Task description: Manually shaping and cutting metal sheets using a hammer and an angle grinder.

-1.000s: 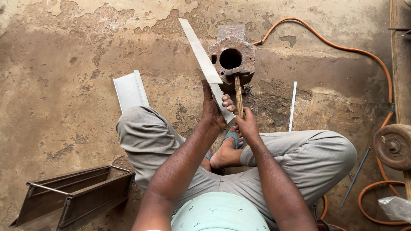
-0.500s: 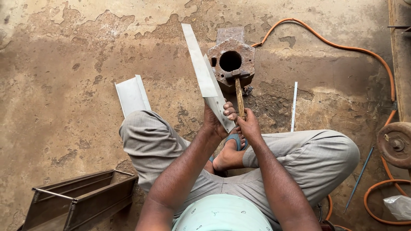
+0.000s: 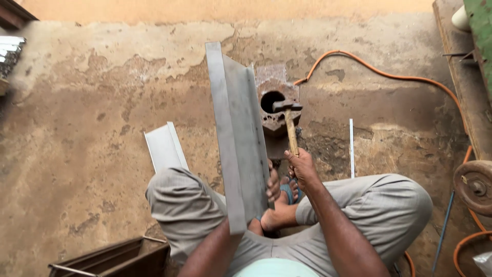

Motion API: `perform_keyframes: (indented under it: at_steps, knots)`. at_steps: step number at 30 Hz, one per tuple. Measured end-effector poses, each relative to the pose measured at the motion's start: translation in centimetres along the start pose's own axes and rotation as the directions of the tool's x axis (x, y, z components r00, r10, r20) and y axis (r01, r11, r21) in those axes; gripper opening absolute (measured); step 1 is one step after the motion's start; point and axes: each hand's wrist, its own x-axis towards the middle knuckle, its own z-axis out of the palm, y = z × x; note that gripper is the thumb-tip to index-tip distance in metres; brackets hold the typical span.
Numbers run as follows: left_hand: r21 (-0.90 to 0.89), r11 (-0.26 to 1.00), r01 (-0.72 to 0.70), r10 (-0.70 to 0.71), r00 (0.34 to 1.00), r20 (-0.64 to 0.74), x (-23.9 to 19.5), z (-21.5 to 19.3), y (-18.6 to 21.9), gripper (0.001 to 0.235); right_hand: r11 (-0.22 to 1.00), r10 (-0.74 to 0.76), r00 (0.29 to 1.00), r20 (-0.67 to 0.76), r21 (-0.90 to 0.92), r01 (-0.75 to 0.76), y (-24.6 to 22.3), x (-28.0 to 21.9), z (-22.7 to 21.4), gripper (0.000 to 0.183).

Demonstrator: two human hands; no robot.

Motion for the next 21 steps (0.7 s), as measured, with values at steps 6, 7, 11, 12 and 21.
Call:
perform_keyframes:
  at_steps: [6, 7, 11, 12, 21]
  knots:
    - [-0.007, 0.998, 0.065, -0.065, 0.996, -0.067, -2.7, 0.5, -1.6, 0.063, 0.962, 0.048, 0.998, 0.045, 0.265, -0.058, -16.7, -6.1, 10.4, 0.039]
    - [-0.005, 0.997, 0.073, -0.073, 0.995, -0.064, -3.3, 0.1, -2.0, 0.063, 0.962, 0.041, 0.998, 0.044, 0.270, -0.051, -14.8, -4.1, 9.0, 0.039]
    - [-0.100, 0.987, 0.125, -0.141, 0.975, -0.171, -4.2, 2.0, -3.3, 0.071, 0.898, -0.241, 0.959, 0.151, 0.409, 0.162, -9.8, 0.1, 6.1, 0.030]
    - [-0.179, 0.975, 0.135, -0.179, 0.949, -0.261, -3.9, 3.4, -3.5, 0.069, 0.895, -0.270, 0.955, 0.121, 0.398, 0.202, -9.3, 0.3, 6.1, 0.027]
    - [-0.231, 0.917, 0.326, -0.396, 0.825, -0.404, -3.6, 3.6, -1.4, 0.060, 0.867, -0.138, 0.981, -0.133, 0.464, 0.185, -7.1, -0.2, 5.6, 0.027]
